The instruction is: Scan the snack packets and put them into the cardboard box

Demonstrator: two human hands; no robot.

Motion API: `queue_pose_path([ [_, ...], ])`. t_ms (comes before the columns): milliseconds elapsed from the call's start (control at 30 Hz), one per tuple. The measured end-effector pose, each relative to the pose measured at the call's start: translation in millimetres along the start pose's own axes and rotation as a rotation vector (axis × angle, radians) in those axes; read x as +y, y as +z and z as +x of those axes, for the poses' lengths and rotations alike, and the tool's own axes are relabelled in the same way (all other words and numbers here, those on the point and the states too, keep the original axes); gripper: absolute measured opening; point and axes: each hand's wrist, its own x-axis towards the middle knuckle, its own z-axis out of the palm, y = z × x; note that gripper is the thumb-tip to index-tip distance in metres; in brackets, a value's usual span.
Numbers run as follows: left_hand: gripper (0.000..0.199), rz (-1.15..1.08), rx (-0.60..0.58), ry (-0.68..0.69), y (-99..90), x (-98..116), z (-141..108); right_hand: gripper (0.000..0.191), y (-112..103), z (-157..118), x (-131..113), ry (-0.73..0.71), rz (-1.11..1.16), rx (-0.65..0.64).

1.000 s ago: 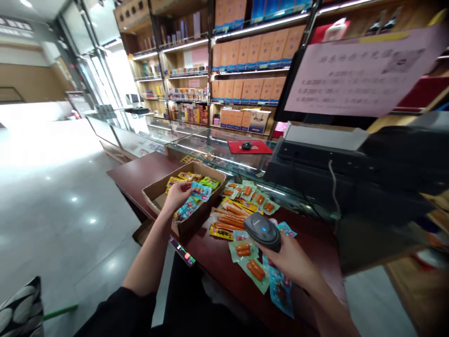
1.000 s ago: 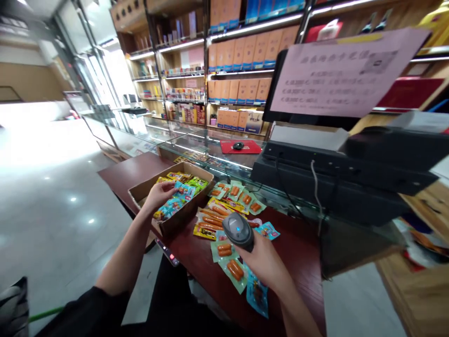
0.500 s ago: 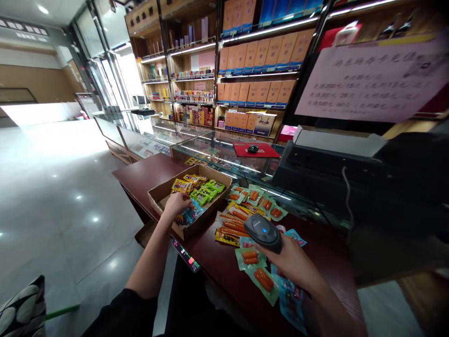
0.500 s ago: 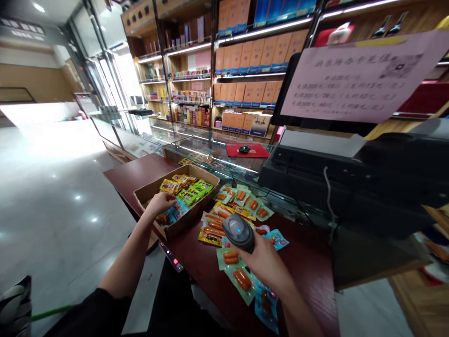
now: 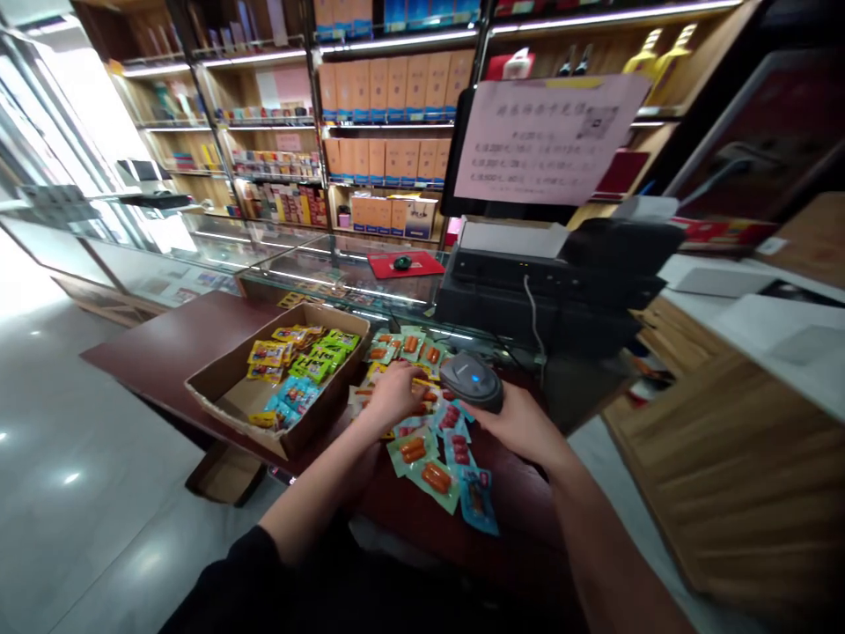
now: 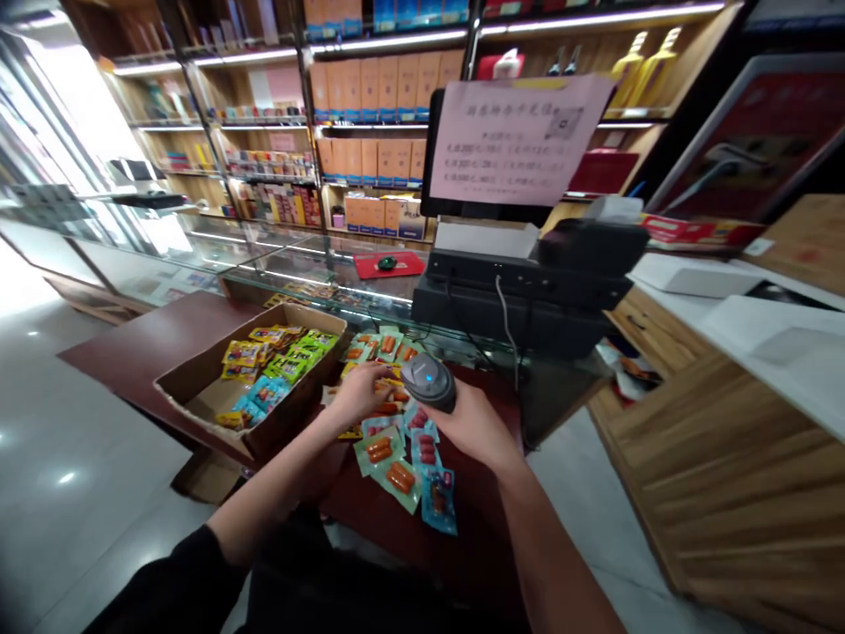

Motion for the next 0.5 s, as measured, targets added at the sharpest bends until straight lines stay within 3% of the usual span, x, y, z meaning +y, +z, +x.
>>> queue_pose_path([
  [133, 0.026, 0.036, -0.145, 0.115, 51.6, 25.2, 16.2, 0.040, -17.1, 0.1, 6.5, 0.050, -0.094, 0.035],
  [233, 0.032, 0.138, -0.187, 0.094, 77.0, 36.1, 25.8, 0.040, -22.6, -2.0, 12.0, 0.062, -0.124, 0.039],
  [367, 0.057, 0.271, -0.215, 0.048, 98.5, 43.0, 30.3, 0.041, -22.6, -5.7, 20.6, 0.067, -0.099, 0.054],
  [500, 0.059, 0.328, -0.259, 0.031, 108.1, 45.1, 29.1, 0.040, -18.5, -8.3, 29.5, 0.099, -0.079, 0.054],
])
